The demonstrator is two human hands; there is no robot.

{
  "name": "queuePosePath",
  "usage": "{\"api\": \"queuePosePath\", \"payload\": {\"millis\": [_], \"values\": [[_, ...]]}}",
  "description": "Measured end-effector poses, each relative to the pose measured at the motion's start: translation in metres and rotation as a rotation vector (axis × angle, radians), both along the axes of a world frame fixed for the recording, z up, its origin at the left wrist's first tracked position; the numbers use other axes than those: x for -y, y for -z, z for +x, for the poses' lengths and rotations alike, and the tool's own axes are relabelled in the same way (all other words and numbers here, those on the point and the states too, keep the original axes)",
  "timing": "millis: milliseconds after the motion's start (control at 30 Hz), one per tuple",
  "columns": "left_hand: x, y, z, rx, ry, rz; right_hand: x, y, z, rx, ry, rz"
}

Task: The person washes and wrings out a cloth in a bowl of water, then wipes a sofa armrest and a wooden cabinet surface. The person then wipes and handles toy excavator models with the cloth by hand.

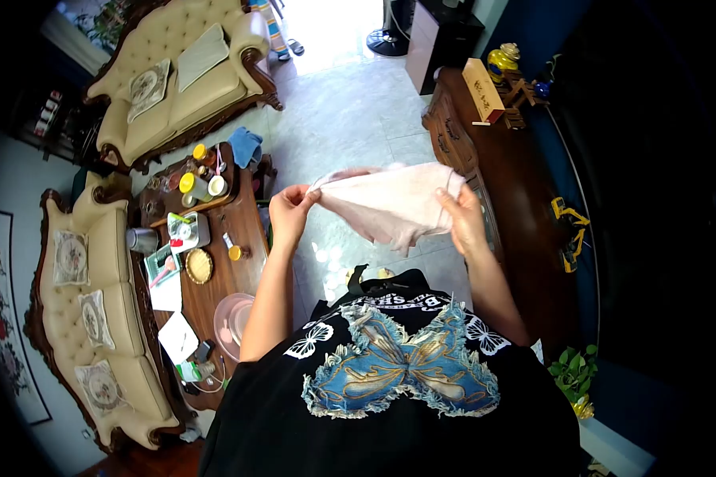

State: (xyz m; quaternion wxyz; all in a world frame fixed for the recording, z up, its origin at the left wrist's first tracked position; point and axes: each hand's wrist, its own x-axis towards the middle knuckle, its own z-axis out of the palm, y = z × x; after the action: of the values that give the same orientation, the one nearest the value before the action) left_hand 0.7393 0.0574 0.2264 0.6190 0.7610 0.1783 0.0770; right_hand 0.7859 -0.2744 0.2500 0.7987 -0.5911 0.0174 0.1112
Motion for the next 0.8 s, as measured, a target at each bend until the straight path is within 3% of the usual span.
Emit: {"api": "queuePosePath", "payload": {"millis": [67, 167, 233, 300, 367, 400, 433, 567, 600, 633, 700, 733, 767, 800], "values": [[-0.003, -0.01, -0.001, -0.018, 0.095, -0.458, 0.013, 0.006, 0.01, 0.016, 0.018, -0.108], [0.005, -0.04, 0.004, -0.009, 0.082, -0.621, 0.024, -0.011, 0.024, -0.025, -0.063, -0.187], [0.003, -0.048, 0.009, 0.03, 0.145, -0.576, 0.019, -0.028, 0.034, -0.06, -0.071, 0.038], [0.008, -0.063, 0.011, 0.06, 0.006, -0.562, 0.004, -0.052, 0.034, -0.153, 0.017, 0.275], [0.009, -0.071, 0.012, -0.182, 0.071, -0.538, 0.009, -0.018, 0.04, -0.248, -0.129, 0.0], [0.009, -0.06, 0.013, -0.195, 0.178, -0.478, 0.017, 0.005, 0.045, -0.185, -0.271, -0.163], [0.0, -0.043, 0.012, -0.204, 0.285, -0.42, 0.012, 0.009, 0.043, -0.179, -0.276, -0.165], [-0.032, -0.013, 0.003, -0.204, 0.201, -0.299, -0.005, 0.015, 0.027, -0.132, -0.148, -0.145], [-0.042, 0.0, 0.004, -0.181, 0.155, -0.112, -0.009, 0.024, 0.027, -0.107, -0.067, -0.164], [-0.028, -0.011, 0.001, -0.182, 0.149, -0.105, 0.0, 0.035, 0.029, -0.079, 0.01, -0.173], [-0.02, -0.034, -0.007, -0.107, 0.109, 0.386, -0.003, 0.049, 0.026, -0.098, 0.04, -0.174], [-0.017, -0.036, -0.01, -0.023, 0.059, 0.333, -0.012, 0.051, 0.026, -0.119, 0.075, -0.177], [-0.013, -0.042, -0.017, -0.004, 0.066, 0.485, -0.014, 0.051, 0.026, -0.11, 0.068, -0.169], [-0.004, -0.053, -0.022, -0.037, 0.036, 0.588, -0.016, 0.05, 0.025, -0.269, 0.073, 0.052]]}}
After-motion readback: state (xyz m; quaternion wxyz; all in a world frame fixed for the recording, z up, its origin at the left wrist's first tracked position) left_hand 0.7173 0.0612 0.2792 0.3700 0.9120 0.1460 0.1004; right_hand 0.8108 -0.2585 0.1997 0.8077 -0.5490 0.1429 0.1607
